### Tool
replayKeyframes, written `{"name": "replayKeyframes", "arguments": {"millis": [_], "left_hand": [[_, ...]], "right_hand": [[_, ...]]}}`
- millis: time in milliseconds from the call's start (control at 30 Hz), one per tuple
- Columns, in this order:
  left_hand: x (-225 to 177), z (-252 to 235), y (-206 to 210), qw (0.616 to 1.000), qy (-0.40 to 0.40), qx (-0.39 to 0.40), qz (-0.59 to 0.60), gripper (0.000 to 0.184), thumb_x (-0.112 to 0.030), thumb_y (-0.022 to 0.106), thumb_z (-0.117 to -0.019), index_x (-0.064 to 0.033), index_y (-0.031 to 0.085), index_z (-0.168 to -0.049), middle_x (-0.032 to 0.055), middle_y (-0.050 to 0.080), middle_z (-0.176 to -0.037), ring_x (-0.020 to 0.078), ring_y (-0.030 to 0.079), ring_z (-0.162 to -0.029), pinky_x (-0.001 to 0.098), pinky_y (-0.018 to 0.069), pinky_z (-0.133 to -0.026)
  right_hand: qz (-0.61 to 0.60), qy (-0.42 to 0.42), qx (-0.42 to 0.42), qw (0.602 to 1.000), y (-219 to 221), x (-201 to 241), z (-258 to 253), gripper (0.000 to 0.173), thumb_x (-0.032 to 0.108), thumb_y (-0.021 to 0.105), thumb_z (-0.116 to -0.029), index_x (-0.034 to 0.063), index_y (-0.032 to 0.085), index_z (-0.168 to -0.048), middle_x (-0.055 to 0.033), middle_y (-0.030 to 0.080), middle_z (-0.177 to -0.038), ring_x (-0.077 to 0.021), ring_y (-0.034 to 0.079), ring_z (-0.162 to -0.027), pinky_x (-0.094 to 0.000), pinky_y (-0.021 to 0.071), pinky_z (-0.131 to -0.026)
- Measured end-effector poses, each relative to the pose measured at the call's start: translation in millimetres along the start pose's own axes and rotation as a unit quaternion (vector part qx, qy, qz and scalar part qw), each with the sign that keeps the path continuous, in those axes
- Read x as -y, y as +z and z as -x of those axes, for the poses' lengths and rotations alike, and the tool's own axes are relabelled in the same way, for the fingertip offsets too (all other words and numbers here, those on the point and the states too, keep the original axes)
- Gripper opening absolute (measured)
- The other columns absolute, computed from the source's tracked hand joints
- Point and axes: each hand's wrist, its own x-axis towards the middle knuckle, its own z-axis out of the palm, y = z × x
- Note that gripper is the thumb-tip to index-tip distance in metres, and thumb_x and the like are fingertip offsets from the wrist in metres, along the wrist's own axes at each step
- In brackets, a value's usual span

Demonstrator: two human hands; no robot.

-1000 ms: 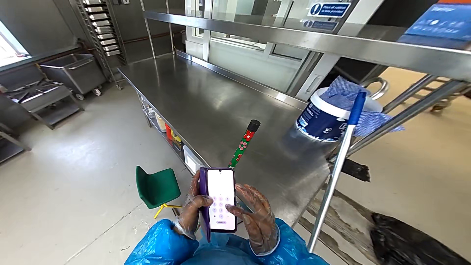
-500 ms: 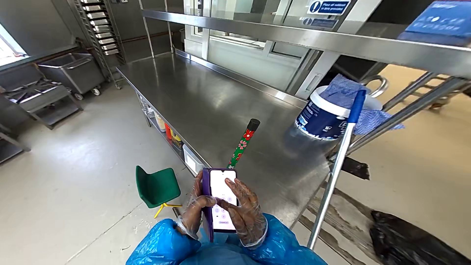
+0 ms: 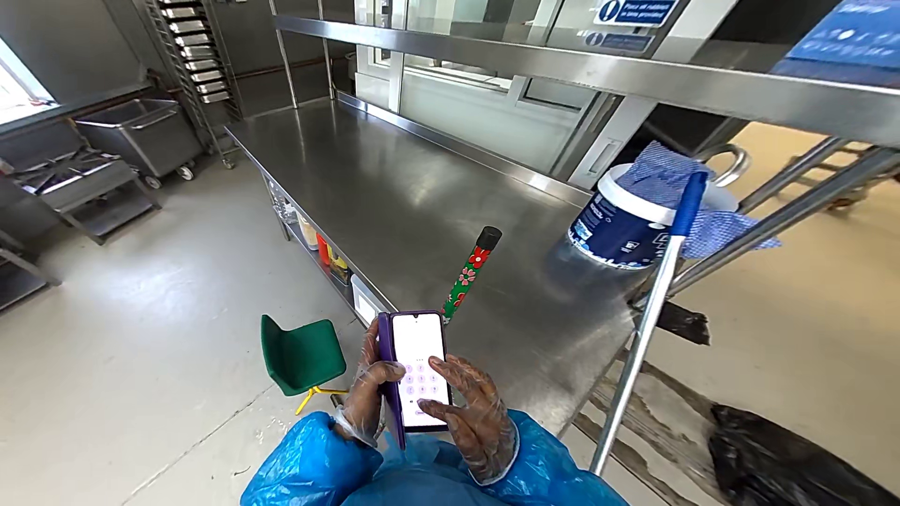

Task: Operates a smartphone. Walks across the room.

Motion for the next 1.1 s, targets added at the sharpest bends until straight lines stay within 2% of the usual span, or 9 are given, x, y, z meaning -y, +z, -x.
{"name": "replayKeyframes", "arguments": {"millis": [100,267,367,467,567,733,900,1100], "left_hand": [[0.7,-1.6,-0.1,1.0,0.003,0.005,0.002,0.1,-0.016,0.068,-0.0662,-0.0175,0.026,-0.157,0.0074,0.067,-0.117,0.0126,0.07,-0.094,0.0309,0.0595,-0.08],[1.7,-1.1,0.4,1.0,-0.013,0.021,-0.008,0.103,-0.017,0.069,-0.0658,-0.0206,0.024,-0.158,0.0078,0.066,-0.12,0.0132,0.07,-0.096,0.031,0.0592,-0.081],[4.5,-2.5,0.8,0.999,-0.009,0.042,-0.027,0.102,-0.017,0.068,-0.0668,-0.0182,0.024,-0.158,0.008,0.065,-0.122,0.0128,0.069,-0.099,0.0305,0.058,-0.084],[6.3,-2.1,3.1,0.999,-0.015,0.044,-0.026,0.1,-0.015,0.068,-0.0663,-0.0171,0.025,-0.157,0.0077,0.066,-0.12,0.0124,0.069,-0.098,0.0303,0.0582,-0.084],[6.3,-1.8,2.6,0.998,-0.018,0.05,-0.036,0.102,-0.015,0.068,-0.0672,-0.0185,0.023,-0.159,0.0078,0.064,-0.124,0.0125,0.068,-0.103,0.0302,0.057,-0.088],[2.7,-2.2,0.9,0.999,-0.02,0.036,-0.013,0.101,-0.016,0.068,-0.0673,-0.0189,0.024,-0.158,0.0076,0.066,-0.12,0.0124,0.07,-0.097,0.0303,0.0588,-0.083],[0.3,-5.1,-2.9,1.0,-0.005,0.012,-0.003,0.102,-0.016,0.067,-0.0663,-0.0192,0.024,-0.158,0.0071,0.068,-0.117,0.0124,0.071,-0.094,0.0308,0.0592,-0.081],[1.3,-4.9,-3.2,1.0,-0.002,0.017,-0.001,0.101,-0.017,0.069,-0.0661,-0.019,0.026,-0.157,0.0072,0.067,-0.117,0.0128,0.07,-0.095,0.0309,0.0593,-0.081]], "right_hand": [[0.007,0.009,-0.003,1.0,-0.1,-0.8,0.1,0.058,0.047,0.018,-0.1115,0.0317,0.073,-0.114,-0.0034,0.056,-0.151,-0.0253,0.042,-0.148,-0.0442,0.0338,-0.122],[0.035,0.019,-0.031,0.999,-0.8,3.0,-7.5,0.057,0.048,0.017,-0.1115,0.0352,0.071,-0.124,-0.0023,0.054,-0.154,-0.0251,0.041,-0.149,-0.0449,0.0335,-0.122],[0.055,0.045,-0.027,0.997,2.6,2.7,-9.0,0.058,0.051,0.015,-0.1106,0.0373,0.069,-0.128,-0.003,0.051,-0.157,-0.0275,0.037,-0.151,-0.0478,0.0311,-0.123],[0.064,0.048,-0.026,0.996,5.3,3.4,-11.2,0.056,0.051,0.018,-0.1109,0.0379,0.07,-0.126,-0.0035,0.053,-0.154,-0.0274,0.039,-0.15,-0.0478,0.0306,-0.122],[0.064,0.054,-0.024,0.996,6.9,2.0,-9.8,0.054,0.05,0.02,-0.1109,0.038,0.071,-0.125,-0.0047,0.055,-0.153,-0.0285,0.04,-0.149,-0.0481,0.0315,-0.121],[0.048,0.016,-0.036,0.998,-3.9,4.0,-9.0,0.057,0.048,0.015,-0.1113,0.0354,0.068,-0.126,-0.0008,0.053,-0.154,-0.025,0.04,-0.149,-0.0458,0.0321,-0.122],[0.028,-0.008,-0.024,0.999,-2.8,0.5,-0.8,0.054,0.045,0.019,-0.1119,0.0341,0.071,-0.119,0.0006,0.056,-0.151,-0.0233,0.041,-0.148,-0.0434,0.0327,-0.122],[0.029,0.005,-0.007,1.0,2.8,-1.4,2.3,0.056,0.046,0.019,-0.1118,0.0321,0.073,-0.116,-0.0035,0.057,-0.151,-0.0256,0.043,-0.147,-0.0434,0.0343,-0.121]]}}
